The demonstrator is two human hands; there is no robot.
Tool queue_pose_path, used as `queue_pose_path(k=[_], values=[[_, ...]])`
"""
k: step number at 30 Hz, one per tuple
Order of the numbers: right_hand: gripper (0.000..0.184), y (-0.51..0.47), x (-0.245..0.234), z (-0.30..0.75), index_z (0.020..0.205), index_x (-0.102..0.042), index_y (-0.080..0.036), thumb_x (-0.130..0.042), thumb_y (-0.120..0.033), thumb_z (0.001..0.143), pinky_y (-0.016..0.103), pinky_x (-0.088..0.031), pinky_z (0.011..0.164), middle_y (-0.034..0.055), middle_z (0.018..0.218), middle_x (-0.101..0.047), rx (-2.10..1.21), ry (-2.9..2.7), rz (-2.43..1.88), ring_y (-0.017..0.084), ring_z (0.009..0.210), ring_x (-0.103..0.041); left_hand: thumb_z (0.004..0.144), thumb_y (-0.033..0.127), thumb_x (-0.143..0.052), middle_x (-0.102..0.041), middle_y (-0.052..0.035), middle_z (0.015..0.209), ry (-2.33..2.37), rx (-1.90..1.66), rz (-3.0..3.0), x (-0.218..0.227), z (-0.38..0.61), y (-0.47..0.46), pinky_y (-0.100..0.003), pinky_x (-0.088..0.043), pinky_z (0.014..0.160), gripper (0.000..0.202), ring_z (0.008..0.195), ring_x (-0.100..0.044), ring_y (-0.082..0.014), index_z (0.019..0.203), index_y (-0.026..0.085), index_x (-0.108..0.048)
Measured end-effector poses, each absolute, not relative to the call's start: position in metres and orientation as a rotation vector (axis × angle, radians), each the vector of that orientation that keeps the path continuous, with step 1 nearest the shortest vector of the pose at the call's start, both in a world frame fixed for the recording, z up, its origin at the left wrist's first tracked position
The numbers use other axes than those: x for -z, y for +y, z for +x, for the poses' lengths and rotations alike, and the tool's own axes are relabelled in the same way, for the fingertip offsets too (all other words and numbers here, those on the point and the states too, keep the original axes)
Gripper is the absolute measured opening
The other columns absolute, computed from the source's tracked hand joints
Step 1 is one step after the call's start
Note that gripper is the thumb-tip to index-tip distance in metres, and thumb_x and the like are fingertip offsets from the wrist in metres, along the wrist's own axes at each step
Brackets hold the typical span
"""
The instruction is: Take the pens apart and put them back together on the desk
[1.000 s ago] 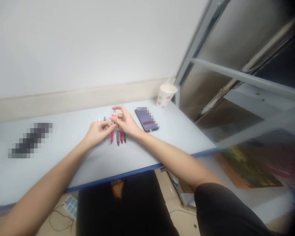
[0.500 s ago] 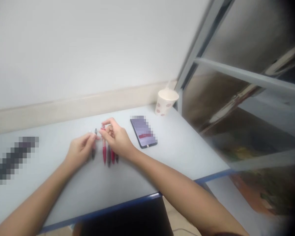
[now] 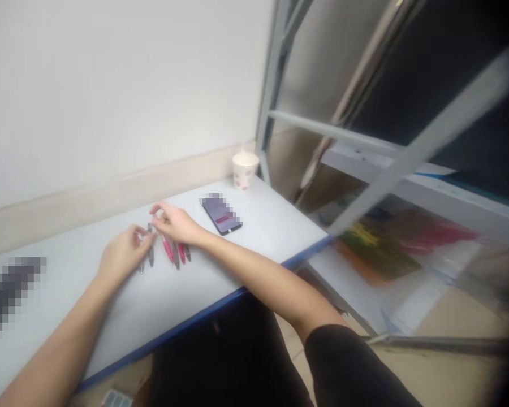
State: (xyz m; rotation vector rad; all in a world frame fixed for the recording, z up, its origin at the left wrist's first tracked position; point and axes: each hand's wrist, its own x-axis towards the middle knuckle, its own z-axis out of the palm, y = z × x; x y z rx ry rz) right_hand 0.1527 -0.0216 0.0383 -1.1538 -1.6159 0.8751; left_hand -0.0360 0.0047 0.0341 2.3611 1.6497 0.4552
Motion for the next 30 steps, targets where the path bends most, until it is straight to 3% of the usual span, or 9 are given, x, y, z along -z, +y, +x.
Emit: queue_pose_path(k=[5,7,10,14,21,25,30], values=[[0.014,-0.024,-0.035,0.131,0.111,-0.059,-0.021,-0.067,-0.021,0.098,0.023,-0.046,0.079,-0.0088,0.067,-0.06,-0.682,-1.524,-1.252,0.014,0.073,-0.063,0.088,0.055,-0.053,-0.077,-0.0139,0.087,1.714,-0.282,2.423,-0.033,-0.033,0.007,-0.035,-0.044,0.065,0.03,0.091,-0.073,-0.0374,0.087,0.026,-0.059],[0.022,-0.029,-0.03,0.129,0.118,-0.06,-0.022,-0.068,-0.022,0.098,0.022,-0.047,0.076,-0.0091,0.067,-0.06,-0.678,-1.464,-1.291,0.014,0.071,-0.064,0.089,0.053,-0.049,-0.077,-0.0122,0.084,1.741,-0.182,2.423,-0.035,-0.03,0.007,-0.035,-0.043,0.065,0.029,0.092,-0.073,-0.0369,0.082,0.027,-0.061],[0.015,-0.037,-0.022,0.135,0.116,-0.062,-0.021,-0.061,-0.027,0.103,0.023,-0.049,0.077,-0.007,0.068,-0.06,-0.578,-1.343,-1.37,0.014,0.072,-0.065,0.087,0.057,-0.048,-0.073,-0.007,0.073,1.852,-0.041,2.348,-0.036,-0.024,0.007,-0.034,-0.041,0.064,0.033,0.088,-0.071,-0.0354,0.076,0.029,-0.061],[0.014,-0.046,-0.018,0.146,0.116,-0.061,-0.022,-0.06,-0.027,0.103,0.023,-0.05,0.077,-0.007,0.068,-0.062,-0.528,-1.368,-1.352,0.015,0.073,-0.066,0.085,0.054,-0.05,-0.071,-0.002,0.07,1.867,-0.106,2.339,-0.035,-0.019,0.007,-0.031,-0.039,0.062,0.03,0.087,-0.068,-0.0313,0.077,0.03,-0.064],[0.008,-0.052,-0.024,0.146,0.11,-0.058,-0.023,-0.056,-0.028,0.104,0.021,-0.047,0.059,-0.0073,0.064,-0.064,-0.709,-1.481,-1.285,0.015,0.062,-0.066,0.084,0.054,-0.05,-0.064,0.001,0.057,1.89,-0.167,2.282,-0.03,-0.019,0.008,-0.031,-0.037,0.061,0.03,0.079,-0.064,-0.0296,0.067,0.031,-0.061],[0.013,-0.043,-0.019,0.148,0.111,-0.056,-0.023,-0.063,-0.029,0.102,0.022,-0.048,0.067,-0.0083,0.066,-0.063,-0.662,-1.479,-1.257,0.014,0.066,-0.065,0.081,0.051,-0.053,-0.062,0.0002,0.055,1.886,-0.289,2.266,-0.027,-0.021,0.009,-0.032,-0.036,0.061,0.026,0.078,-0.064,-0.0307,0.067,0.031,-0.061],[0.007,-0.038,-0.012,0.153,0.1,-0.059,-0.022,-0.064,-0.027,0.101,0.023,-0.047,0.077,-0.0083,0.063,-0.06,-0.585,-1.443,-1.281,0.015,0.072,-0.065,0.083,0.048,-0.048,-0.071,-0.0025,0.071,1.817,-0.443,2.303,-0.026,-0.021,0.009,-0.029,-0.039,0.063,0.027,0.084,-0.066,-0.0296,0.073,0.028,-0.063]])
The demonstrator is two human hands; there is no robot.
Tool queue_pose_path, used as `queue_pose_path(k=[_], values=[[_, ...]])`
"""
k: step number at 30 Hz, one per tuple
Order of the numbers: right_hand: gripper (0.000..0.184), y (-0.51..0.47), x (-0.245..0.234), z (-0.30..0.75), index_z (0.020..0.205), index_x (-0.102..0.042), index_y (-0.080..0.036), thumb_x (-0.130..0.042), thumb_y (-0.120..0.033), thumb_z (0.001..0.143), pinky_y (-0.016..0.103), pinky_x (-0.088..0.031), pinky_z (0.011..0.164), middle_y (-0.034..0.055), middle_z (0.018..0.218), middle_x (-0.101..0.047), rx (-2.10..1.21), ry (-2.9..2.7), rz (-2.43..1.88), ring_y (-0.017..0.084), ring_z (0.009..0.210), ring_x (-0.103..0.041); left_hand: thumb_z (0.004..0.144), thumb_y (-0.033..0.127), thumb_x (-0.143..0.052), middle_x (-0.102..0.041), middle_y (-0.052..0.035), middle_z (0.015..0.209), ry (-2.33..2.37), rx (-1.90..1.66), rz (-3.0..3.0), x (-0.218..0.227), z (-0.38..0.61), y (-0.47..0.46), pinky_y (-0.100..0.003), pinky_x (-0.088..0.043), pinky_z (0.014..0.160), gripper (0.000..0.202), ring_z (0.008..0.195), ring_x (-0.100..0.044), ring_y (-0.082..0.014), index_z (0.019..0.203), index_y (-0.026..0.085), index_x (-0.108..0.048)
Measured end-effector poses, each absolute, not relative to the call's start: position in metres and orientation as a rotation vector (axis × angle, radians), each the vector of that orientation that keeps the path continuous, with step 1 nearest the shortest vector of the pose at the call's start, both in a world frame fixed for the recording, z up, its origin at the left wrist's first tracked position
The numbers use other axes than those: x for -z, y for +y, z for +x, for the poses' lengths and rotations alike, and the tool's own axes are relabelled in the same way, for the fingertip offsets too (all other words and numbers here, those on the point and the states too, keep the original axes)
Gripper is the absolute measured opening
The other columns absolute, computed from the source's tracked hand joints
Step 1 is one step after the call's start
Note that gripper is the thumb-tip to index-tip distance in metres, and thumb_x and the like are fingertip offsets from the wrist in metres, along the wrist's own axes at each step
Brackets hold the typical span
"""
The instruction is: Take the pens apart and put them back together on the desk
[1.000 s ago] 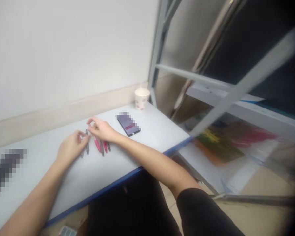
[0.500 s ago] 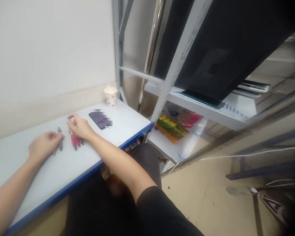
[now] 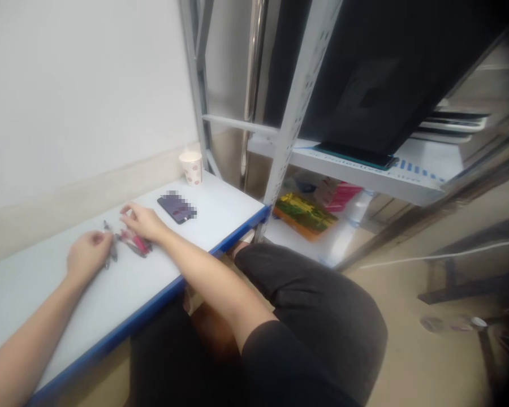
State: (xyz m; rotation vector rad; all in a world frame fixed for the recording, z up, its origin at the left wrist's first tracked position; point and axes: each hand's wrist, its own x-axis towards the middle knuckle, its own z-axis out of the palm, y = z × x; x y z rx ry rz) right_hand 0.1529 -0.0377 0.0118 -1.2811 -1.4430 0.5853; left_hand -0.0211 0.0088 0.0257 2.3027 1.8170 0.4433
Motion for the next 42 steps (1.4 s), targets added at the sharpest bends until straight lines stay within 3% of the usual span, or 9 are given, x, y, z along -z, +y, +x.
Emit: queue_pose_path(k=[4,13,17,20,23,25,27,33,42], values=[[0.007,-0.039,-0.012,0.152,0.105,-0.061,-0.021,-0.065,-0.024,0.1,0.022,-0.046,0.077,-0.0083,0.064,-0.062,-0.587,-1.408,-1.269,0.014,0.071,-0.064,0.083,0.047,-0.049,-0.068,-0.004,0.064,1.728,-0.491,2.338,-0.025,-0.021,0.009,-0.03,-0.039,0.06,0.029,0.075,-0.065,-0.0291,0.069,0.026,-0.062],[0.005,-0.04,-0.021,0.142,0.098,-0.059,-0.02,-0.063,-0.021,0.101,0.021,-0.046,0.071,-0.0089,0.062,-0.06,-0.754,-1.46,-1.177,0.012,0.064,-0.063,0.085,0.052,-0.049,-0.071,-0.0085,0.072,1.559,-0.542,2.43,-0.014,-0.022,0.015,-0.031,-0.042,0.063,0.033,0.075,-0.066,-0.027,0.071,0.024,-0.061],[0.009,-0.018,-0.039,0.139,0.108,-0.056,-0.022,-0.062,-0.024,0.102,0.021,-0.044,0.062,-0.0107,0.06,-0.06,-0.918,-1.558,-1.129,0.012,0.055,-0.06,0.084,0.052,-0.051,-0.072,-0.0097,0.074,1.566,-0.514,2.428,-0.011,-0.021,0.017,-0.032,-0.041,0.064,0.033,0.076,-0.067,-0.0284,0.069,0.025,-0.06],[0.007,0.006,-0.047,0.133,0.102,-0.055,-0.021,-0.062,-0.02,0.102,0.02,-0.045,0.065,-0.0101,0.061,-0.061,-0.911,-1.632,-1.123,0.01,0.058,-0.061,0.084,0.05,-0.051,-0.074,-0.0114,0.08,1.633,-0.537,2.41,-0.014,-0.026,0.017,-0.033,-0.039,0.064,0.03,0.08,-0.068,-0.0303,0.071,0.025,-0.06],[0.006,0.019,-0.042,0.129,0.098,-0.056,-0.02,-0.062,-0.018,0.101,0.02,-0.045,0.066,-0.0087,0.062,-0.06,-0.874,-1.609,-1.124,0.01,0.06,-0.06,0.079,0.048,-0.055,-0.072,-0.0109,0.071,1.729,-0.54,2.358,-0.018,-0.035,0.018,-0.033,-0.035,0.061,0.027,0.074,-0.067,-0.0307,0.066,0.025,-0.059],[0.007,0.019,-0.037,0.13,0.105,-0.057,-0.019,-0.062,-0.02,0.1,0.021,-0.044,0.065,-0.0075,0.066,-0.062,-0.88,-1.592,-1.114,0.011,0.062,-0.059,0.077,0.048,-0.057,-0.069,-0.0103,0.065,1.777,-0.545,2.31,-0.019,-0.041,0.018,-0.033,-0.035,0.06,0.028,0.068,-0.065,-0.0296,0.061,0.025,-0.058],[0.02,0.016,-0.034,0.133,0.119,-0.054,-0.021,-0.062,-0.02,0.1,0.02,-0.044,0.065,-0.0073,0.072,-0.063,-0.872,-1.561,-1.079,0.011,0.066,-0.06,0.077,0.046,-0.056,-0.069,-0.0099,0.062,1.792,-0.571,2.277,-0.018,-0.046,0.017,-0.032,-0.037,0.061,0.028,0.069,-0.066,-0.0283,0.059,0.025,-0.058],[0.002,0.006,-0.04,0.133,0.104,-0.053,-0.019,-0.054,-0.019,0.103,0.019,-0.042,0.06,-0.0059,0.069,-0.06,-0.842,-1.48,-1.046,0.009,0.06,-0.055,0.079,0.045,-0.051,-0.072,-0.0078,0.065,1.743,-0.673,2.236,-0.007,-0.05,0.003,-0.031,-0.04,0.061,0.029,0.068,-0.066,-0.0246,0.065,0.022,-0.063],[0.009,-0.001,-0.033,0.118,0.1,-0.054,-0.019,-0.062,-0.016,0.098,0.021,-0.041,0.063,-0.0089,0.06,-0.059,-0.81,-1.699,-1.103,0.011,0.057,-0.054,0.08,0.042,-0.053,-0.067,-0.0048,0.059,1.604,-0.809,2.208,0.001,-0.057,-0.006,-0.03,-0.04,0.063,0.028,0.064,-0.062,-0.0219,0.062,0.022,-0.06]])
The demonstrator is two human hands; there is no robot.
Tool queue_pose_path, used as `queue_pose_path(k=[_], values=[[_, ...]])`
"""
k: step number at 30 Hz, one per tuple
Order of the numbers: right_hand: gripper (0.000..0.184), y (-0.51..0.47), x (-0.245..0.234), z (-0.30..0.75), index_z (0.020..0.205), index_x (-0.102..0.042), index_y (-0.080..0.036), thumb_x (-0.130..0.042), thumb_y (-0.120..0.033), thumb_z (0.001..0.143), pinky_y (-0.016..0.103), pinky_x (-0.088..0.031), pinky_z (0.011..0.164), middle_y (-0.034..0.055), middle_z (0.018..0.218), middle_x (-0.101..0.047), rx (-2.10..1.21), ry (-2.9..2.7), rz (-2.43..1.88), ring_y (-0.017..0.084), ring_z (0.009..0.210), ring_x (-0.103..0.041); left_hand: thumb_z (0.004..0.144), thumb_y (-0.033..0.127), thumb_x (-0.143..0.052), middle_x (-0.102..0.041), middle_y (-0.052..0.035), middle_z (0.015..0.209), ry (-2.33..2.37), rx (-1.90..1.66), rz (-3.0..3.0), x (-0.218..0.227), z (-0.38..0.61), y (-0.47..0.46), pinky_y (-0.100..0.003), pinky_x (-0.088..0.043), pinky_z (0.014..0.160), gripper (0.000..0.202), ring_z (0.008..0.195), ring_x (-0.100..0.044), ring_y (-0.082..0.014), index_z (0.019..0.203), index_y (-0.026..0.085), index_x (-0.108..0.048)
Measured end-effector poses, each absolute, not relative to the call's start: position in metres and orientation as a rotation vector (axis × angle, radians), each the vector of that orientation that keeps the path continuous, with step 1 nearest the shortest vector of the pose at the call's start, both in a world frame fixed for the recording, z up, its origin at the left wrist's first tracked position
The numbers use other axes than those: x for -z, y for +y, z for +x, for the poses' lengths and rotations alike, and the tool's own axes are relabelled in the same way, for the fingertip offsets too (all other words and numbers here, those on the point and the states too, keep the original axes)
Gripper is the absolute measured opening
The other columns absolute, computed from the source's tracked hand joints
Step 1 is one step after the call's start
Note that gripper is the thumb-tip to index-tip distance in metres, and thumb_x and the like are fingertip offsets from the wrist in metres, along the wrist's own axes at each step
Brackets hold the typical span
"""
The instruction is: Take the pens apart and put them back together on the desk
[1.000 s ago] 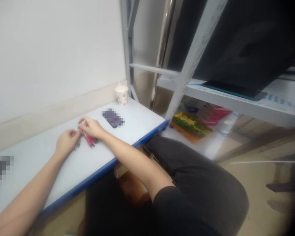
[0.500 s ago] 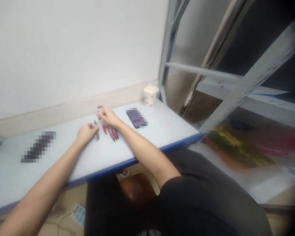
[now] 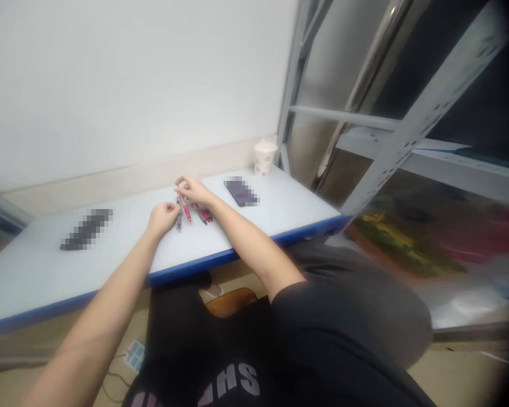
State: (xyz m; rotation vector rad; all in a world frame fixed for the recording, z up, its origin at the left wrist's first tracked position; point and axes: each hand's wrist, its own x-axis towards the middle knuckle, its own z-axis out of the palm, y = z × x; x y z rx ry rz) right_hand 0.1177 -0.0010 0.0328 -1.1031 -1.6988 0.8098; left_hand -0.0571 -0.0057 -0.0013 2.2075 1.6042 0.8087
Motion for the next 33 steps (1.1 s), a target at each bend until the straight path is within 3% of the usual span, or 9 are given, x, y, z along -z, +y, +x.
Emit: queue_pose_path(k=[5,10,15,20,23,33], values=[[0.009,0.006,-0.026,0.114,0.095,-0.051,-0.02,-0.059,-0.018,0.099,0.022,-0.041,0.067,-0.0063,0.068,-0.061,-0.717,-1.685,-1.145,0.012,0.065,-0.057,0.081,0.04,-0.054,-0.067,-0.0047,0.06,1.619,-0.828,2.177,0.001,-0.057,-0.007,-0.03,-0.041,0.063,0.028,0.063,-0.061,-0.0213,0.06,0.023,-0.059],[0.009,0.007,-0.025,0.113,0.095,-0.053,-0.02,-0.061,-0.02,0.097,0.023,-0.04,0.065,-0.0066,0.063,-0.059,-0.716,-1.704,-1.164,0.013,0.06,-0.054,0.082,0.037,-0.056,-0.072,-0.0082,0.066,1.701,-0.865,2.124,0.0,-0.058,-0.006,-0.031,-0.042,0.065,0.025,0.069,-0.066,-0.0247,0.063,0.022,-0.063],[0.004,0.001,-0.027,0.114,0.098,-0.054,-0.02,-0.058,-0.021,0.1,0.021,-0.039,0.064,-0.0051,0.07,-0.061,-0.711,-1.687,-1.162,0.011,0.063,-0.054,0.081,0.035,-0.059,-0.074,-0.0095,0.071,1.73,-0.893,2.09,0.0,-0.059,-0.004,-0.032,-0.045,0.071,0.022,0.076,-0.068,-0.0269,0.064,0.022,-0.065],[0.011,-0.001,-0.03,0.116,0.105,-0.055,-0.019,-0.062,-0.015,0.097,0.02,-0.037,0.06,-0.0061,0.066,-0.059,-0.726,-1.714,-1.174,0.011,0.058,-0.05,0.08,0.034,-0.06,-0.071,-0.0075,0.068,1.718,-0.921,2.047,0.0,-0.058,-0.003,-0.032,-0.046,0.074,0.02,0.077,-0.066,-0.0259,0.066,0.02,-0.066],[0.005,-0.001,-0.034,0.119,0.098,-0.055,-0.019,-0.059,-0.017,0.099,0.021,-0.039,0.06,-0.0043,0.067,-0.061,-0.69,-1.709,-1.146,0.011,0.059,-0.051,0.08,0.033,-0.059,-0.067,-0.0053,0.062,1.705,-0.957,2.003,0.0,-0.057,-0.004,-0.031,-0.045,0.073,0.021,0.073,-0.064,-0.0238,0.063,0.02,-0.064],[0.011,0.0,-0.032,0.126,0.089,-0.055,-0.019,-0.059,-0.012,0.097,0.022,-0.038,0.051,-0.0033,0.062,-0.06,-0.914,-1.729,-1.221,0.012,0.053,-0.051,0.086,0.033,-0.055,-0.059,0.0002,0.061,1.637,-1.188,1.893,-0.006,-0.055,-0.012,-0.026,-0.045,0.071,0.023,0.067,-0.057,-0.0173,0.068,0.019,-0.062]])
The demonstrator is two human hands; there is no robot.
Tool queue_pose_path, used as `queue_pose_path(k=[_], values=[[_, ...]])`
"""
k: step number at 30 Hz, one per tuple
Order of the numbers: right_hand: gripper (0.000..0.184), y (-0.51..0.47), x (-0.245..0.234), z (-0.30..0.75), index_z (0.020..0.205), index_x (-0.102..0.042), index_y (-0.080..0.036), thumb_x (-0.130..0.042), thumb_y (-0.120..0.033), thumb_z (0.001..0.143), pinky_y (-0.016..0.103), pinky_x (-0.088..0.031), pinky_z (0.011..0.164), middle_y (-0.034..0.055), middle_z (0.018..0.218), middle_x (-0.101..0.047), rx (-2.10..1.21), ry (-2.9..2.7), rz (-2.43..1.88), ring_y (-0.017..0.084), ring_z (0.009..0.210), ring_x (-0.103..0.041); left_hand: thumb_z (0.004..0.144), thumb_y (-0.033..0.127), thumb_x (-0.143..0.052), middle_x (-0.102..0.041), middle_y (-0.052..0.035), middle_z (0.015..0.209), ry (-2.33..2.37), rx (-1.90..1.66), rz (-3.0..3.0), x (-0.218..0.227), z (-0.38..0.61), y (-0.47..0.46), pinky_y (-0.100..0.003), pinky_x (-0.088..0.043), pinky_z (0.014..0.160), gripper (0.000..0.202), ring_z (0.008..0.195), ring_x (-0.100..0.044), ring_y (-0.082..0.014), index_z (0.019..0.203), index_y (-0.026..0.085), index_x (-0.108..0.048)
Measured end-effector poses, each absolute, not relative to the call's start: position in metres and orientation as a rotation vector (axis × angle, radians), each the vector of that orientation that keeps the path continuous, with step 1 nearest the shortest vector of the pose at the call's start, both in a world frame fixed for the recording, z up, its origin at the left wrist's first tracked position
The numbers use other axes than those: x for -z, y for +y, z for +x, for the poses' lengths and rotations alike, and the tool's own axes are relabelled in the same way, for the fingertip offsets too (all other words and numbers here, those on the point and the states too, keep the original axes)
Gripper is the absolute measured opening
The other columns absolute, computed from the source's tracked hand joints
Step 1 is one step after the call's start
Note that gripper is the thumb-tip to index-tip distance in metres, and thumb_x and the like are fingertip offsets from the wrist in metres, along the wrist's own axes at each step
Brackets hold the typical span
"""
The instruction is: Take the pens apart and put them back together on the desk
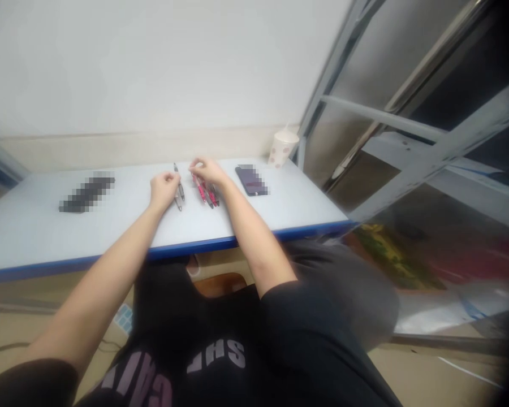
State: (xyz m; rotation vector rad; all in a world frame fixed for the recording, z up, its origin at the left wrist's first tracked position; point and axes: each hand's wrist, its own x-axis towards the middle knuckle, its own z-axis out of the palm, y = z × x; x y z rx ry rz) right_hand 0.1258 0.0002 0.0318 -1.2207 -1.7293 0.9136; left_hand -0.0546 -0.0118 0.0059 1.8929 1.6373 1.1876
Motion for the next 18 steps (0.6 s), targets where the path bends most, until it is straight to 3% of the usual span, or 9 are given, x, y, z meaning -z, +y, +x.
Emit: queue_pose_path(k=[10,13,18], values=[[0.01,-0.008,-0.04,0.124,0.093,-0.055,-0.019,-0.06,-0.012,0.099,0.021,-0.042,0.057,-0.0038,0.065,-0.061,-0.894,-1.783,-1.175,0.011,0.057,-0.055,0.082,0.031,-0.057,-0.055,0.0013,0.057,1.567,-1.194,1.88,-0.008,-0.05,-0.015,-0.027,-0.042,0.066,0.022,0.062,-0.054,-0.0164,0.063,0.02,-0.058],[0.004,-0.011,-0.04,0.125,0.105,-0.055,-0.018,-0.058,-0.017,0.102,0.022,-0.045,0.06,-0.0023,0.071,-0.065,-0.824,-1.873,-1.211,0.012,0.06,-0.059,0.081,0.031,-0.058,-0.059,0.0006,0.06,1.554,-1.205,1.868,-0.007,-0.052,-0.014,-0.027,-0.043,0.068,0.019,0.063,-0.056,-0.0165,0.066,0.019,-0.06],[0.014,-0.008,-0.033,0.123,0.109,-0.065,-0.012,-0.065,-0.024,0.101,0.026,-0.05,0.076,0.0056,0.091,-0.074,-0.585,-2.054,-1.361,0.015,0.077,-0.066,0.08,0.03,-0.058,-0.065,-0.0013,0.065,1.525,-1.188,1.865,-0.006,-0.053,-0.012,-0.027,-0.045,0.068,0.018,0.065,-0.06,-0.0175,0.068,0.018,-0.064]])
